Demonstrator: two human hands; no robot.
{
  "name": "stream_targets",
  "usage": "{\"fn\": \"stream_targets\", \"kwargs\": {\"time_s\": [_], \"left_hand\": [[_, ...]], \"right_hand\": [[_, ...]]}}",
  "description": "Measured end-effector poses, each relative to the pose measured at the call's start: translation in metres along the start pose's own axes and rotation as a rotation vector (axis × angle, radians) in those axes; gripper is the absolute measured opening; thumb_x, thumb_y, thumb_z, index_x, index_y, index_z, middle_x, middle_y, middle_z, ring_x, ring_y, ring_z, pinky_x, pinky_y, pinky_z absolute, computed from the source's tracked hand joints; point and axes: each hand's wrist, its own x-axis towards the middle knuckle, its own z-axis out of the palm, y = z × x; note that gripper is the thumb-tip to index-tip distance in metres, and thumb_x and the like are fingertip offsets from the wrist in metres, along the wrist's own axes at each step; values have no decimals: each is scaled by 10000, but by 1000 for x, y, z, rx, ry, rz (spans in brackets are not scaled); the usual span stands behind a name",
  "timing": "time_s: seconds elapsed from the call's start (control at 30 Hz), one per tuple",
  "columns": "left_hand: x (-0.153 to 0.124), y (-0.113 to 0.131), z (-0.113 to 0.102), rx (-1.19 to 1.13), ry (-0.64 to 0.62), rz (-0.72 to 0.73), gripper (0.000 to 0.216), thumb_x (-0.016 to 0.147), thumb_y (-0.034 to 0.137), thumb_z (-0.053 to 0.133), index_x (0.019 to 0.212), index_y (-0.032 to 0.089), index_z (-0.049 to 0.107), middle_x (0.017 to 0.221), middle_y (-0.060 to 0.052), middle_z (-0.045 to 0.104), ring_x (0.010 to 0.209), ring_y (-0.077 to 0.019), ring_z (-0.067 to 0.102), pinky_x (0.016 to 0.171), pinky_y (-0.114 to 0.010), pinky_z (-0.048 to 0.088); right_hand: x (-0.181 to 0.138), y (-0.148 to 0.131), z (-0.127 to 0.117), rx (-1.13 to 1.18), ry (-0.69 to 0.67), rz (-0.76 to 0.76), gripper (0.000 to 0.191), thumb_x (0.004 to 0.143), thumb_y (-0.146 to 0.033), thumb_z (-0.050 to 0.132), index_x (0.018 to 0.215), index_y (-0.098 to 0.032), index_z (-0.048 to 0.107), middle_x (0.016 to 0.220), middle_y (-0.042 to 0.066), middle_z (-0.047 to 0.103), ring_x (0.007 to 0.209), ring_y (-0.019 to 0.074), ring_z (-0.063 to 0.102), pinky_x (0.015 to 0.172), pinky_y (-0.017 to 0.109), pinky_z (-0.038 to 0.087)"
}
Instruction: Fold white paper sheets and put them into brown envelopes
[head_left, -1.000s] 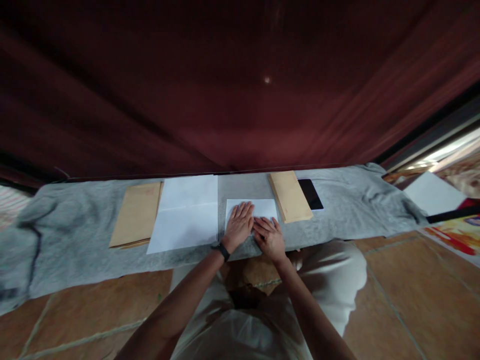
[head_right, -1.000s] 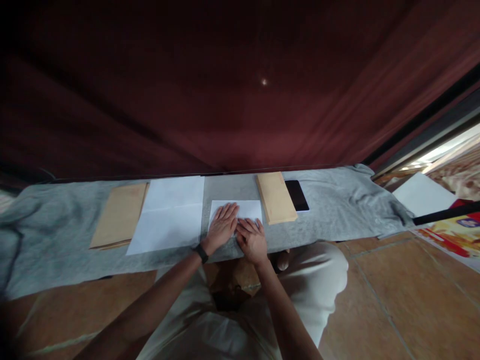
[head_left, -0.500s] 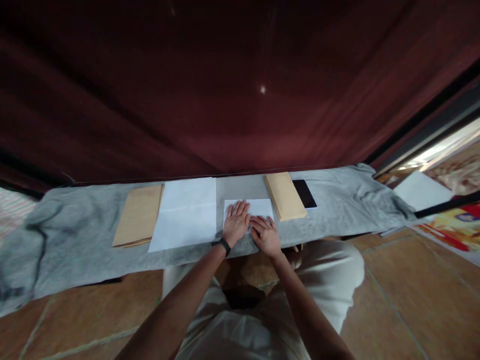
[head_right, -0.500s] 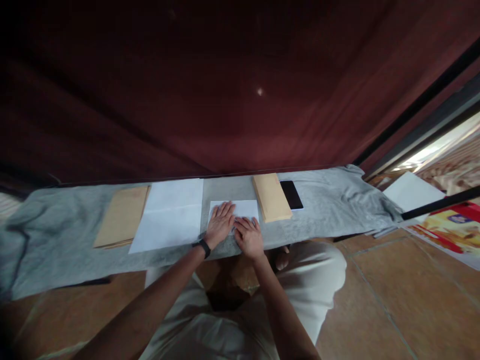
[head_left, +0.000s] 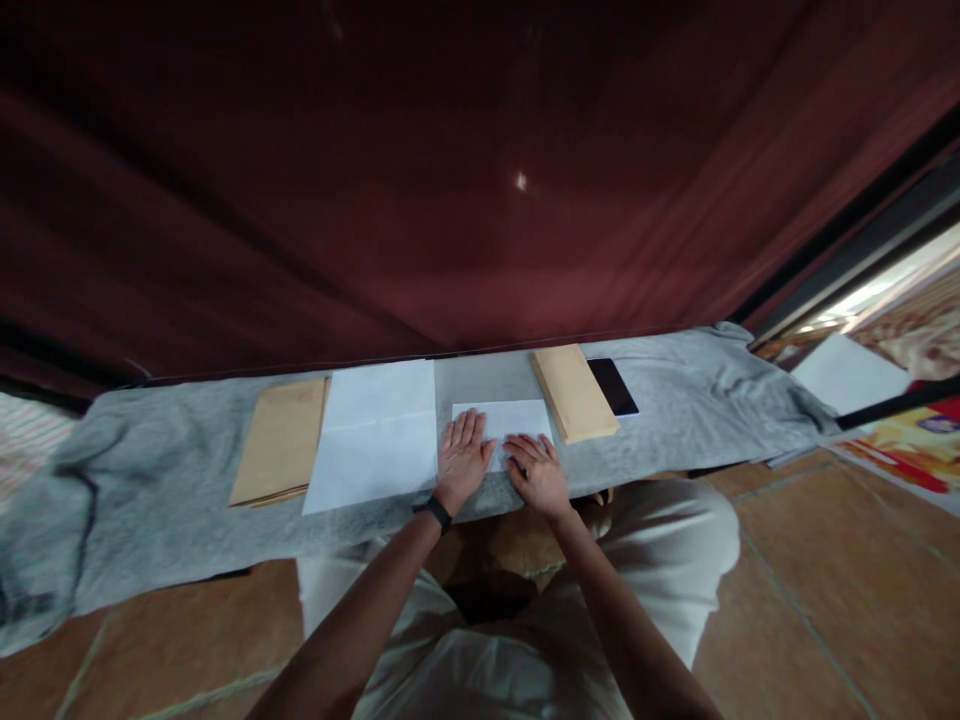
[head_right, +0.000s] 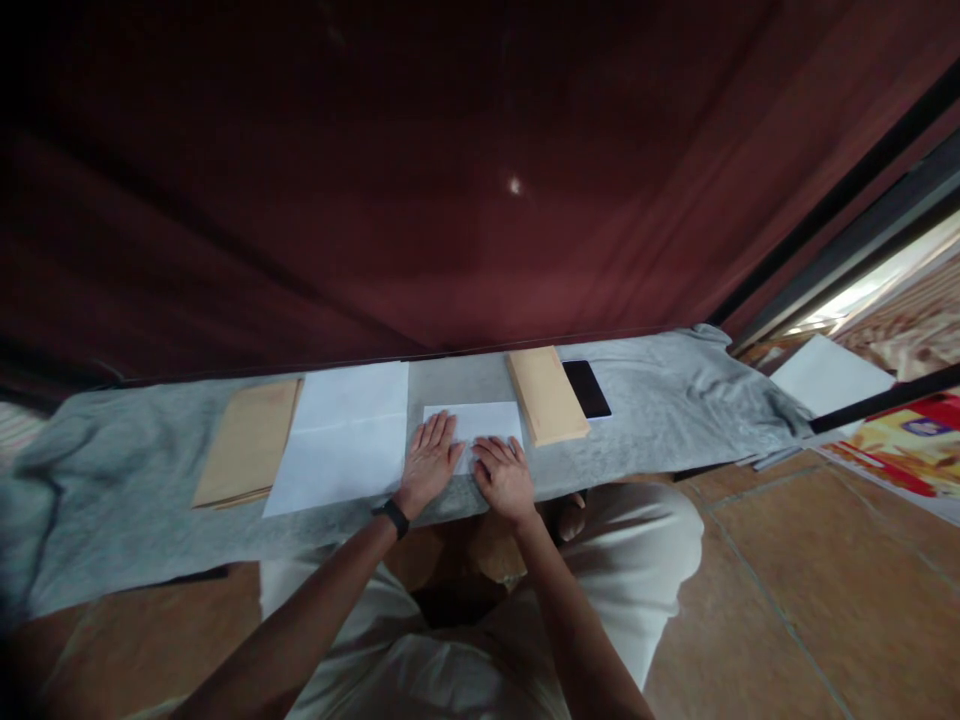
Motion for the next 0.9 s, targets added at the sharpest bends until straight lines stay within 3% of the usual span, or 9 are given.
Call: {"fn": "stream_targets", "kwargs": {"time_s": [0.23,0.4,0.63,0.9], "left_hand": [[-26,-2,-6,-18,42,1,583,1037,357,348,1546,75,384,1615,-180,369,1535,-291,290,1246,-535,279],[-44,6,-17,-35,-12,137,510,1037,286,357,1515,133,448,1622,-116,390,1539,-251,283,1269,-477,265],[-60,1,-27,-35,-67,215,536,1034,408,436,1526,193,439,1640,-87,362,1541,-256,276,1264,-477,283],[-82,4,-28,-26,-63,156,665,1015,443,471,1559,81,350,1651,-163,305,1559,-270,207,1264,-457,284]], "right_hand": [[-1,0,0,-29,1,-23,349,1018,-272,469,1317,-272,649,1401,47,649,1355,224,535,1231,518,245],[0,-3,-3,-46,-20,-24,349,1026,-266,464,1329,-266,638,1417,45,638,1361,227,529,1236,510,233],[-6,-3,-6,-63,-42,-35,374,1046,-278,432,1379,-248,599,1463,51,600,1389,225,507,1247,503,221],[-19,-5,-7,-99,-50,-19,430,1043,-242,422,1458,-244,535,1512,70,549,1414,241,492,1247,506,241]]}}
